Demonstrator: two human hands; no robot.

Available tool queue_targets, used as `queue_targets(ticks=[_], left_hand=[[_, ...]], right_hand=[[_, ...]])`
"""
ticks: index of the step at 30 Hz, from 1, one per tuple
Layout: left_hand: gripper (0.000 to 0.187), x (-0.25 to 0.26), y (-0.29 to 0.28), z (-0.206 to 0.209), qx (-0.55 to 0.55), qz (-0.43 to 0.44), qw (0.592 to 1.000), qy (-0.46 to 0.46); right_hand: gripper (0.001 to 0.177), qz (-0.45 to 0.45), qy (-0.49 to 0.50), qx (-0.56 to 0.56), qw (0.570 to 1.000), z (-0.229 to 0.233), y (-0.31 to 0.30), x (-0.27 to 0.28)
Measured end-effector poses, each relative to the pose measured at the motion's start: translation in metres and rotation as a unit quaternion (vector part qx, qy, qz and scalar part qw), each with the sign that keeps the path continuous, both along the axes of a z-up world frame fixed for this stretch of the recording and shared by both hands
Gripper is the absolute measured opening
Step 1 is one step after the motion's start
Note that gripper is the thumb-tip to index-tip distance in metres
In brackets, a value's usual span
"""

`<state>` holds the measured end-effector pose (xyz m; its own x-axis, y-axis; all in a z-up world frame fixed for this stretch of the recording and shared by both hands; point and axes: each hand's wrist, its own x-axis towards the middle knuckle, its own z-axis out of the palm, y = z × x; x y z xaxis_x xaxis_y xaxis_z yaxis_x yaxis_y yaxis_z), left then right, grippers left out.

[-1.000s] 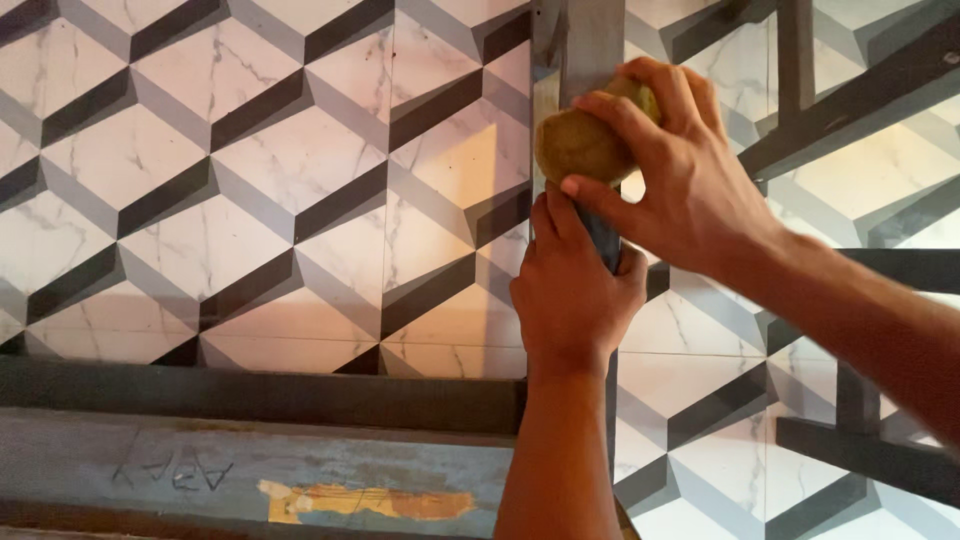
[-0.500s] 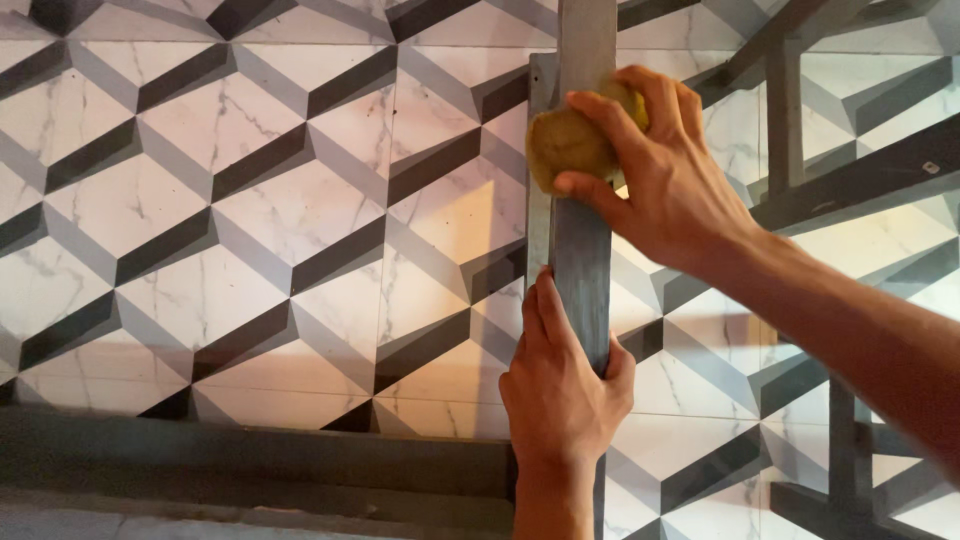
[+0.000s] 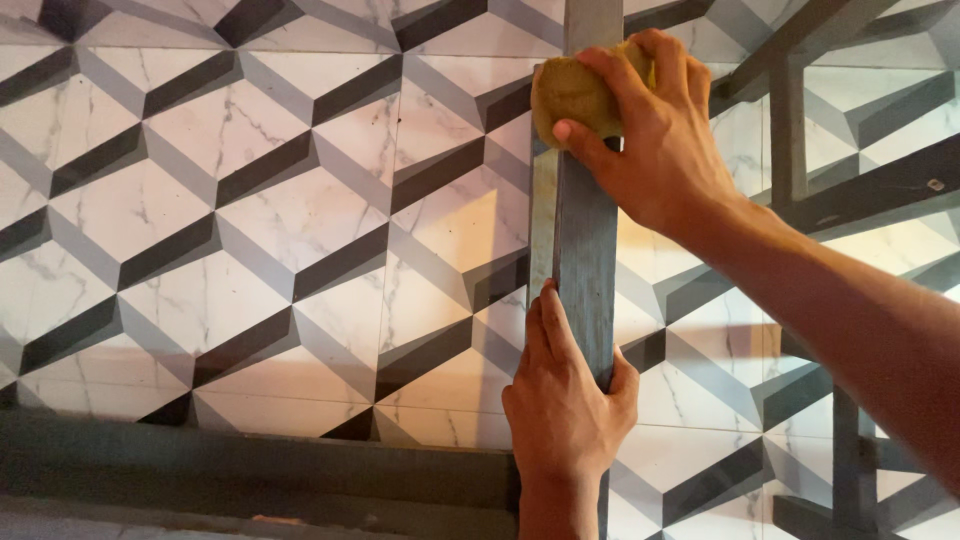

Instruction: The person uses a sanding block to smooth the surface of a metal frame. They hold the frame with one hand and rub the sanding block back and forth along the metal bars, focusing on different sections of the structure.

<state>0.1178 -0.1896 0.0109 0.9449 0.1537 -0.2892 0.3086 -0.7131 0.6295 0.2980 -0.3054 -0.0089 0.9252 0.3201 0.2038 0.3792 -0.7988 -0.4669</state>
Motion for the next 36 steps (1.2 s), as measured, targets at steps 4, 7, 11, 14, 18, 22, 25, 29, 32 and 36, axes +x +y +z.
queue_targets(ticks=[4,7,11,14,18,22,25,29,32,36], left_hand=[[0.085,0.0,-0.001,0.002,-0.002,0.002,1.0,0.01],[0.086,0.001,0.0,0.004,-0.006,0.003,1.0,0.004],[0.084,-0.001,0.0,0.001,-0.011,0.006,1.0,-0.012],[0.086,-0.002,-0.001,0.0,-0.012,0.007,1.0,-0.02],[0.087,-0.001,0.0,0.001,-0.029,0.012,0.999,-0.008],[0.084,-0.001,0.0,0.0,-0.021,0.012,1.0,-0.015],[0.082,-0.002,0.0,-0.002,-0.011,0.011,0.999,-0.03],[0.08,-0.001,0.0,-0.001,-0.004,0.004,0.999,-0.039],[0.08,-0.002,0.001,0.0,-0.003,-0.001,1.0,-0.013],[0.086,-0.001,0.0,-0.002,-0.002,0.001,1.0,-0.03]], right_hand=[[0.061,-0.02,0.014,0.004,1.0,0.009,0.007,-0.026],[0.062,-0.043,0.045,0.008,0.998,0.018,0.015,-0.044],[0.064,-0.052,0.055,0.017,0.997,0.026,0.021,-0.07],[0.064,-0.067,0.079,0.036,0.994,0.029,0.025,-0.084],[0.064,-0.067,0.084,0.044,0.993,0.027,0.027,-0.086],[0.062,-0.052,0.063,0.03,0.996,0.019,0.024,-0.068],[0.062,-0.042,0.044,0.027,0.998,0.013,0.022,-0.05],[0.061,-0.016,0.002,0.019,1.0,0.004,0.017,-0.021],[0.061,-0.02,0.015,0.016,1.0,-0.003,0.015,-0.001],[0.06,-0.008,0.004,0.005,1.0,-0.011,0.011,0.007]])
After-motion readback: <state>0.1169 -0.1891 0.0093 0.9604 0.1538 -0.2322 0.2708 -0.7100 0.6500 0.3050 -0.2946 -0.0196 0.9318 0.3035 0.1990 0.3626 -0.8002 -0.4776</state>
